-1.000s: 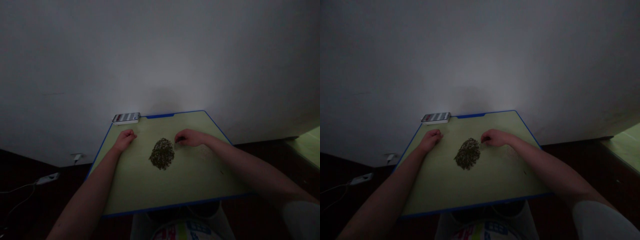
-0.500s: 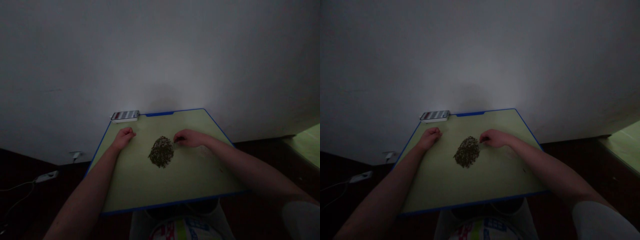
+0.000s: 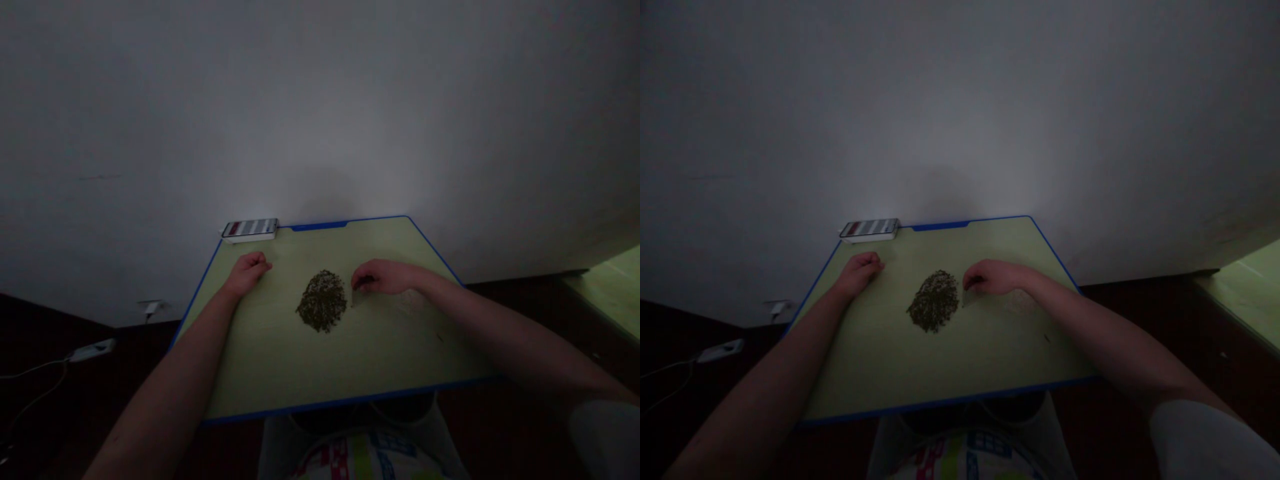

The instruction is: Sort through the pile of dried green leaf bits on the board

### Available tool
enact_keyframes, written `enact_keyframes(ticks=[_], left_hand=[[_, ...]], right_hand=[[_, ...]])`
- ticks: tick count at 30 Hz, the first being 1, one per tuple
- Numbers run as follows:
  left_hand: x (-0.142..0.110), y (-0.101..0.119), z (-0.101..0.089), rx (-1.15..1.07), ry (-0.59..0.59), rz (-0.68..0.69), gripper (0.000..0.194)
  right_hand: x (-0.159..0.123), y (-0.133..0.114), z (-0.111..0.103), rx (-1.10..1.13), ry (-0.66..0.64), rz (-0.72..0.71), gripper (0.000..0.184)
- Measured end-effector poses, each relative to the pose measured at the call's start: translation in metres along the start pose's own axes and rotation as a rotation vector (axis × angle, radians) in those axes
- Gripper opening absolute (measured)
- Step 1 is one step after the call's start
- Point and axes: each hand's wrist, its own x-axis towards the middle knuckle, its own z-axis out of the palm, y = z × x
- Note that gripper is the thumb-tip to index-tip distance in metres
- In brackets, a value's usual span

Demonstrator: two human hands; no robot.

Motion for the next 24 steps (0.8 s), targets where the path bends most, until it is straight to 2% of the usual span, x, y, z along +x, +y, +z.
enact_keyframes(ticks=[7, 11, 14, 16, 21, 24], left_hand=[[0.0, -0.001, 0.0, 0.004, -0.006, -0.008, 0.028], [0.0, 0.0, 0.0, -0.008, 0.001, -0.011, 0.027], [-0.001, 0.001, 0.0, -0.01, 0.001, -0.014, 0.028], [-0.001, 0.001, 0.001, -0.011, -0.001, -0.011, 0.029], [0.0, -0.001, 0.0, -0.013, -0.014, -0.017, 0.029], [0.0, -0.001, 0.0, -0.006, -0.017, -0.014, 0.028]], right_hand=[[-0.004, -0.007, -0.008, 0.033, -0.201, -0.081, 0.023], [-0.011, -0.006, -0.013, -0.036, -0.341, -0.071, 0.023], [-0.018, -0.001, -0.018, -0.056, -0.386, -0.033, 0.024], [-0.02, 0.003, -0.021, -0.037, -0.364, -0.024, 0.022], [-0.009, 0.01, -0.018, 0.027, -0.046, 0.018, 0.019], [0.004, 0.008, -0.009, -0.016, 0.023, 0.017, 0.019]])
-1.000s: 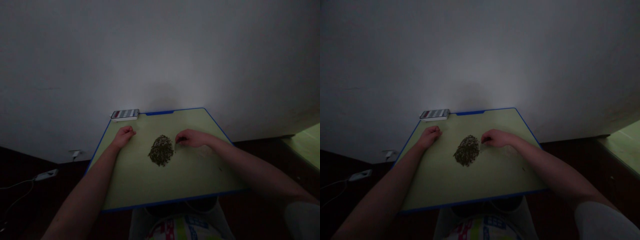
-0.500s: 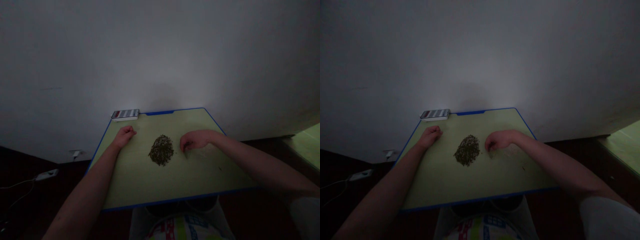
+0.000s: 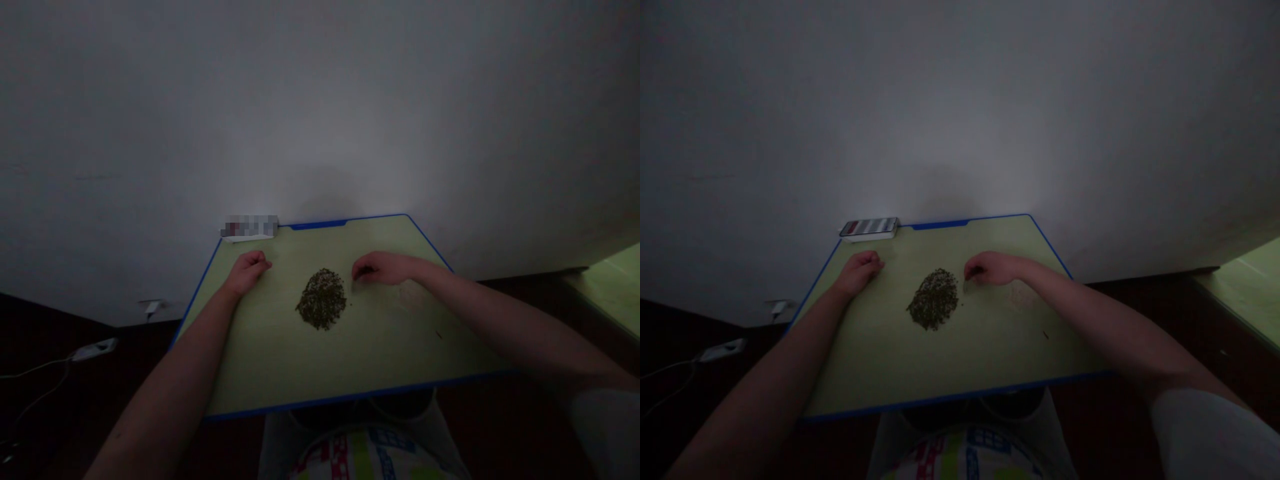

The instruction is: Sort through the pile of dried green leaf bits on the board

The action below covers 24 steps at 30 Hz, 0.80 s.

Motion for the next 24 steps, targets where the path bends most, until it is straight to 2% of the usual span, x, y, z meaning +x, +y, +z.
enact_keyframes(ticks=[8, 18, 24], left_hand=[[-0.001, 0.001, 0.0, 0.019, 0.024, -0.005, 0.028], [-0.002, 0.006, 0.002, 0.004, 0.034, -0.006, 0.028], [-0.001, 0.005, 0.002, 0.01, 0.035, 0.003, 0.027]], right_hand=[[0.016, -0.011, 0.015, -0.034, 0.007, -0.045, 0.021], [-0.009, -0.026, 0.022, -0.017, -0.018, -0.024, 0.023], [-0.017, -0.025, 0.026, 0.019, 0.165, 0.085, 0.025]])
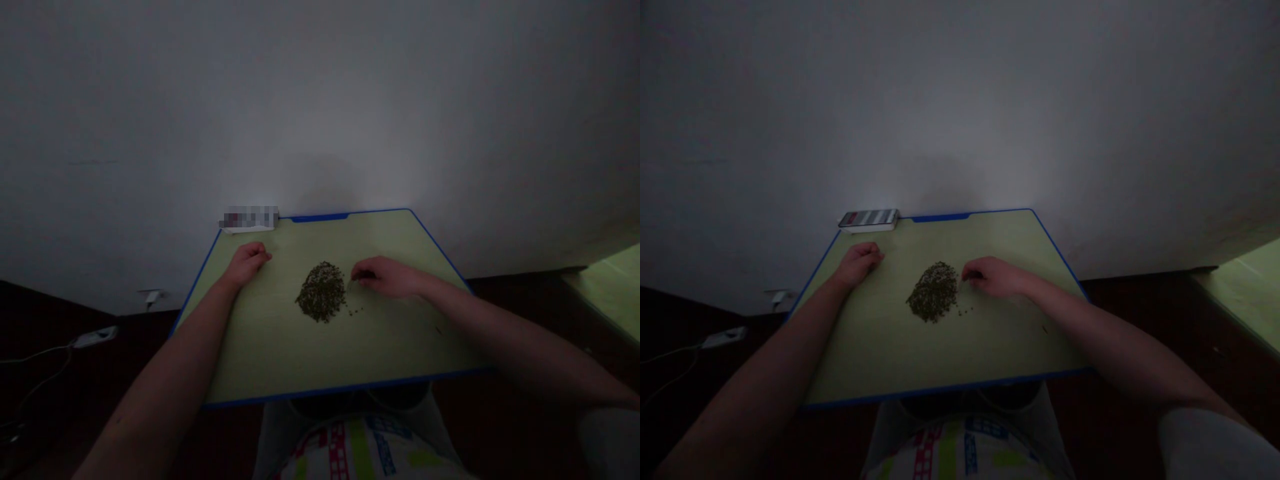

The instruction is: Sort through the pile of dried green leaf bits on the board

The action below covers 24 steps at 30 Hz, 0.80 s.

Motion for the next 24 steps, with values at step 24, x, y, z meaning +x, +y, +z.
enact_keyframes(ticks=[24], left_hand=[[-0.002, 0.004, 0.0, 0.001, -0.004, -0.018, 0.026]], right_hand=[[-0.035, -0.024, 0.024, -0.073, 0.086, 0.22, 0.023]])
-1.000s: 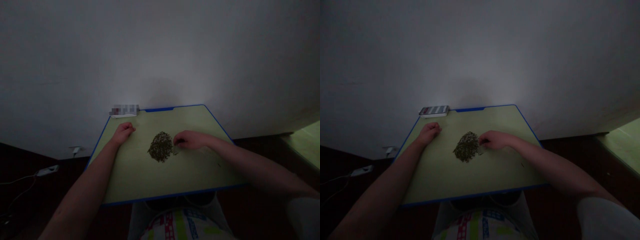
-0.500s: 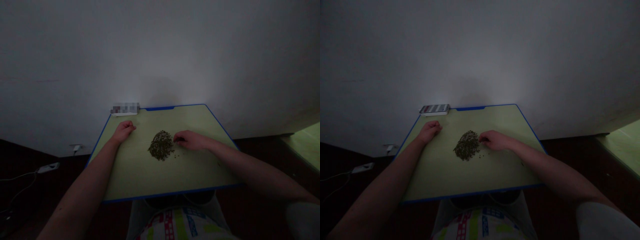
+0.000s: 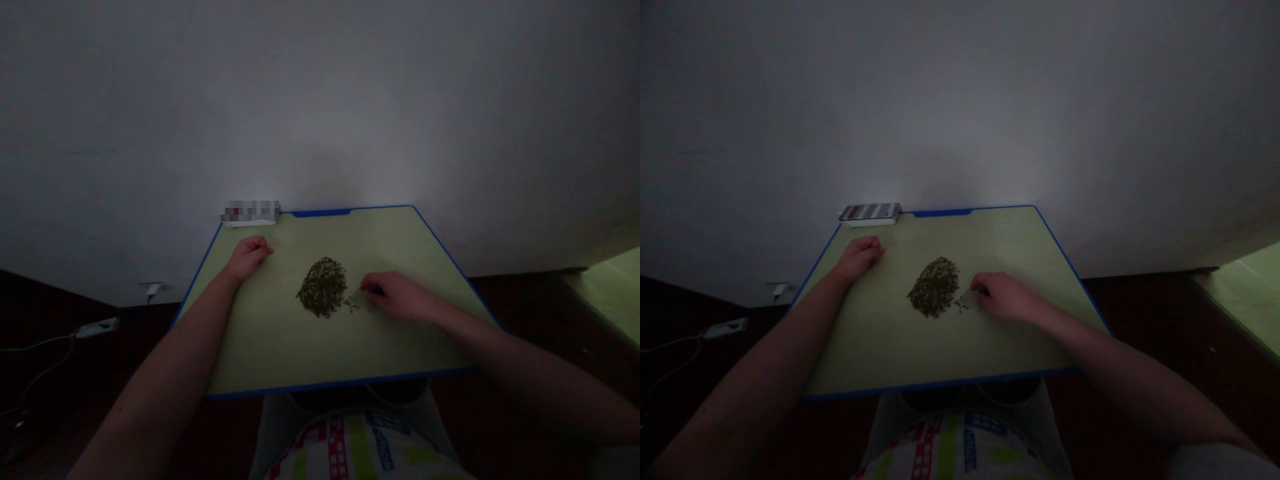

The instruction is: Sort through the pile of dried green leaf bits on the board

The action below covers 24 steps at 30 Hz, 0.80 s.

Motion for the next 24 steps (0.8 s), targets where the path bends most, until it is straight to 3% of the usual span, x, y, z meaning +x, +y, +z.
enact_keyframes(ticks=[14, 24], left_hand=[[0.001, -0.004, -0.001, 0.004, -0.01, 0.007, 0.027], [0.002, -0.005, -0.001, 0.018, -0.007, 0.017, 0.026]], right_hand=[[-0.029, -0.006, 0.021, 0.028, 0.146, 0.121, 0.025], [-0.028, -0.01, 0.024, 0.06, 0.222, 0.133, 0.025]])
